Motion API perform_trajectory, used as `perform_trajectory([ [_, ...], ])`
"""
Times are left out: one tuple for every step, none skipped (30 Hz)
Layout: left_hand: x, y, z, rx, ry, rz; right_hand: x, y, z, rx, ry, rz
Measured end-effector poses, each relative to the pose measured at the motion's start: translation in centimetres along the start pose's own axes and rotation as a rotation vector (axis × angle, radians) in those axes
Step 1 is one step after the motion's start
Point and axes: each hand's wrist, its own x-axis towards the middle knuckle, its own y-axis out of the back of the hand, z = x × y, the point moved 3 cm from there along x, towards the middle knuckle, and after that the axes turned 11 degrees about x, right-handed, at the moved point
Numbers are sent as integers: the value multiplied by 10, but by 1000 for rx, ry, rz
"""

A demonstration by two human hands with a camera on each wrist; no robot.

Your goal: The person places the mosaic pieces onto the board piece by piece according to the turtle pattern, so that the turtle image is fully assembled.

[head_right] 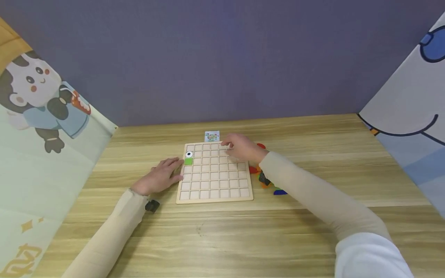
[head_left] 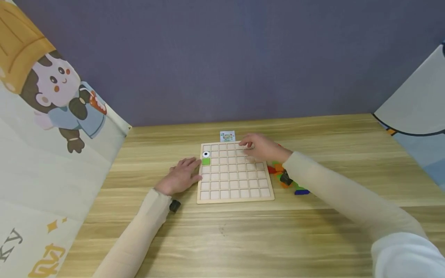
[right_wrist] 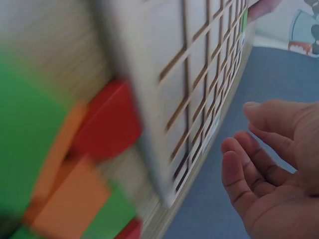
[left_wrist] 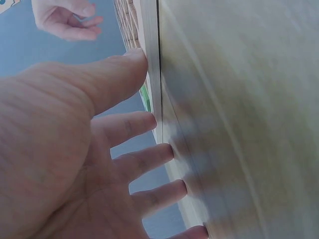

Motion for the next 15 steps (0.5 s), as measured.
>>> perform_trajectory([
  [0,0,0,-3,2,-1,-2,4,4,6,-3,6],
  [1,0,1,-3,3,-1,-4,7,8,10,-3,11],
  [1,0,1,-5,4,-2,-5,11,13,13,-5,18],
  [1,1,1,-7,5,-1,-7,15,17,13,-1,24],
  [1,1,2,-7,5,0,-9,18,20,13,3,29],
  [2,1,2,-9,5,0,-11,22,24,15,-1,35],
  [2,1,2,-9,6,1,-13,25,27,13,0,38],
  [3,1,2,-9,7,1,-15,28,30,10,2,42],
  [3,1,3,-10,8,0,-17,31,32,9,1,43],
  [4,1,3,-9,7,0,-18,34,34,3,5,44],
  [4,2,3,-10,8,0,-20,36,36,0,-2,44],
  [5,2,3,-11,9,0,-21,38,39,-2,-7,42],
  [5,2,4,-12,10,0,-22,40,40,-5,-11,41],
  [6,2,4,-16,10,0,-23,42,42,-9,-17,41],
  [6,3,4,-17,11,0,-24,44,43,-16,-23,41],
])
